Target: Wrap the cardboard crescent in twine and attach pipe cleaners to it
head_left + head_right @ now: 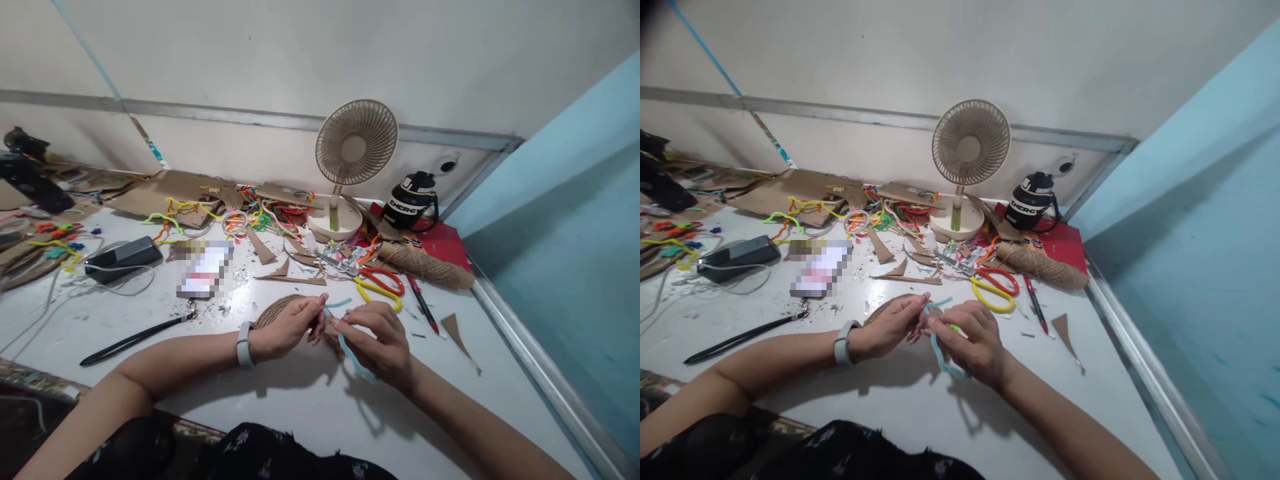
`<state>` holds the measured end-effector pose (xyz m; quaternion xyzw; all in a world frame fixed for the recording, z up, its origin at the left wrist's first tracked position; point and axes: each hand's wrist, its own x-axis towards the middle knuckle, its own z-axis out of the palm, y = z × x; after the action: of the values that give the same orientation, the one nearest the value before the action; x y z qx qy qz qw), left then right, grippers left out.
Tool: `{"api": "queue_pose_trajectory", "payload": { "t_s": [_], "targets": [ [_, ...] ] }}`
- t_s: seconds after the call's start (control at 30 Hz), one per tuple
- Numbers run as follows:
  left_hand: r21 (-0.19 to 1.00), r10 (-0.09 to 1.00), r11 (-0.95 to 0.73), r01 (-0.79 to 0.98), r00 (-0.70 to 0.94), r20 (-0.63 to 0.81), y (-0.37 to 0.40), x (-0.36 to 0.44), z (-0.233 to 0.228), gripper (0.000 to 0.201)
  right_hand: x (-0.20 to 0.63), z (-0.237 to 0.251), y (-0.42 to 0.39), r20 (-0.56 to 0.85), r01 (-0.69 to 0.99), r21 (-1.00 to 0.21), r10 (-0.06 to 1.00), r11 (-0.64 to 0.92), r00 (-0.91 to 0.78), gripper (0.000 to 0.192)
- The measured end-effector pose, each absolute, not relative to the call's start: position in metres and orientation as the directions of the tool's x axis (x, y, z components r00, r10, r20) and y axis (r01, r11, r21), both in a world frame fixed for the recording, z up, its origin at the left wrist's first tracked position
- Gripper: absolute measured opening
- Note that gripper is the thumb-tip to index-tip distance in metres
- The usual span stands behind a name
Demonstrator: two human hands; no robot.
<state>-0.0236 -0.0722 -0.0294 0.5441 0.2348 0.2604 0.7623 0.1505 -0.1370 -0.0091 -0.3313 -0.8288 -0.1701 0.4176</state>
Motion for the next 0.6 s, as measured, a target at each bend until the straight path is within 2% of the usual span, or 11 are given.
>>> {"api": "queue_pose_trajectory", "payload": {
  "t_s": [0.17,0.23,0.3,0.37,0.4,0.5,0.6],
  "targets": [
    [0.968,0.729,0.204,-0.145,0.682,-0.051,-0.069,-0.024,-0.026,0.056,0.151,-0.010,-0.133,0.790,0.626,-0.027,0.400,0.780,-0.464,0.032],
    [0.981,0.753,0.128,-0.143,0.658,-0.002,-0.067,-0.025,-0.026,0.056,0.154,-0.012,-0.130,0.782,0.600,-0.170,0.477,0.782,-0.400,0.030],
    [0.988,0.769,0.049,-0.144,0.637,0.055,-0.064,-0.027,-0.025,0.055,0.157,-0.012,-0.126,0.732,0.545,-0.441,0.637,0.713,-0.240,0.022],
    [0.992,0.759,-0.011,-0.126,0.645,0.090,-0.064,-0.029,-0.025,0.055,0.159,-0.011,-0.124,0.581,0.443,-0.694,0.805,0.568,-0.122,0.016],
    [0.994,0.741,-0.033,-0.106,0.664,0.095,-0.064,-0.030,-0.024,0.055,0.159,-0.009,-0.123,0.491,0.404,-0.774,0.865,0.487,-0.102,0.022],
    [0.998,0.672,-0.062,-0.034,0.738,0.067,-0.067,-0.031,-0.024,0.057,0.154,-0.005,-0.123,0.312,0.386,-0.863,0.944,0.327,-0.105,0.042],
    [0.998,0.612,-0.063,0.011,0.790,0.030,-0.069,-0.032,-0.025,0.056,0.149,-0.004,-0.125,0.287,0.405,-0.866,0.955,0.293,-0.078,0.046]
  ]
}}
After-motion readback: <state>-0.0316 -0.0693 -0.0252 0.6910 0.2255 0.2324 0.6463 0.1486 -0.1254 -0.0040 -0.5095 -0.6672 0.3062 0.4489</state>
